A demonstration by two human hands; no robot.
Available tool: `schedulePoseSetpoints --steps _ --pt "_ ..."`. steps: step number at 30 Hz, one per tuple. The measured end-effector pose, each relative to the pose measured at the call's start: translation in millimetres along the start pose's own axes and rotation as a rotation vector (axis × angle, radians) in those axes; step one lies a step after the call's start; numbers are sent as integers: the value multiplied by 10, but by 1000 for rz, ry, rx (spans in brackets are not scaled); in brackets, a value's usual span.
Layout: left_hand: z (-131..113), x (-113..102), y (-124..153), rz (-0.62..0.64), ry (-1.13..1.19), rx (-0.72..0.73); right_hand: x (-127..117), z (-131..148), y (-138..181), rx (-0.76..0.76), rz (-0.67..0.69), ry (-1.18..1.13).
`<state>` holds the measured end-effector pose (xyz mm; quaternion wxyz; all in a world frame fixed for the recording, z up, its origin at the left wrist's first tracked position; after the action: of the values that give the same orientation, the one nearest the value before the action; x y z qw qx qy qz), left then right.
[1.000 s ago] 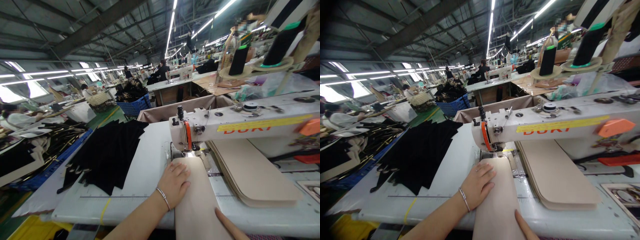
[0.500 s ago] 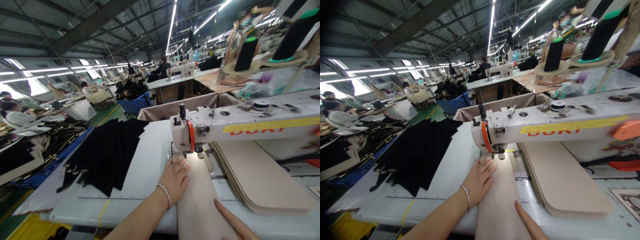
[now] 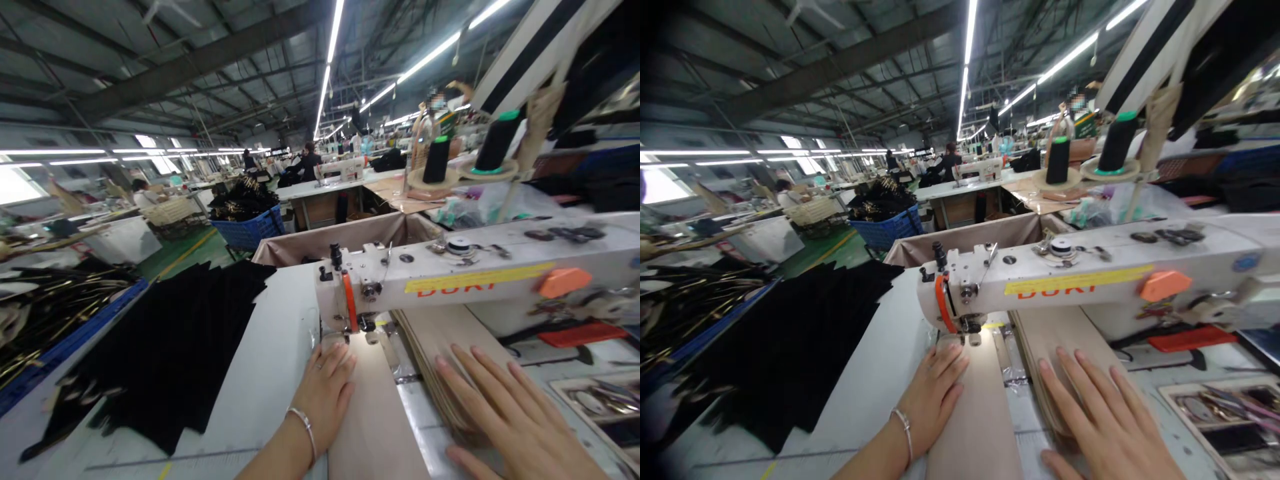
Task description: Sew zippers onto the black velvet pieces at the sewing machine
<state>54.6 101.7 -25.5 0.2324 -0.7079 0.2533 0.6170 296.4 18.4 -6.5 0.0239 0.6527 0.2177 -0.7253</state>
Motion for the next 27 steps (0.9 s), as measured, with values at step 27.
schedulePoseSetpoints --steps 27 --pt "207 223 -33 -296 -174 221 251 -570 -539 -112 173 180"
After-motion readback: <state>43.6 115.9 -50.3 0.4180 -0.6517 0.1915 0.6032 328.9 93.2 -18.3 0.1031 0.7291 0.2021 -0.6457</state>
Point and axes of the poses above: each hand's wrist, its own y-axis away from the middle knuckle, its own x-axis out of the palm, z = x × y, the point moved 7 cm from there along -y, towards the middle knuckle, and after that the axes turned 11 degrees about z, right-handed, at the moved point
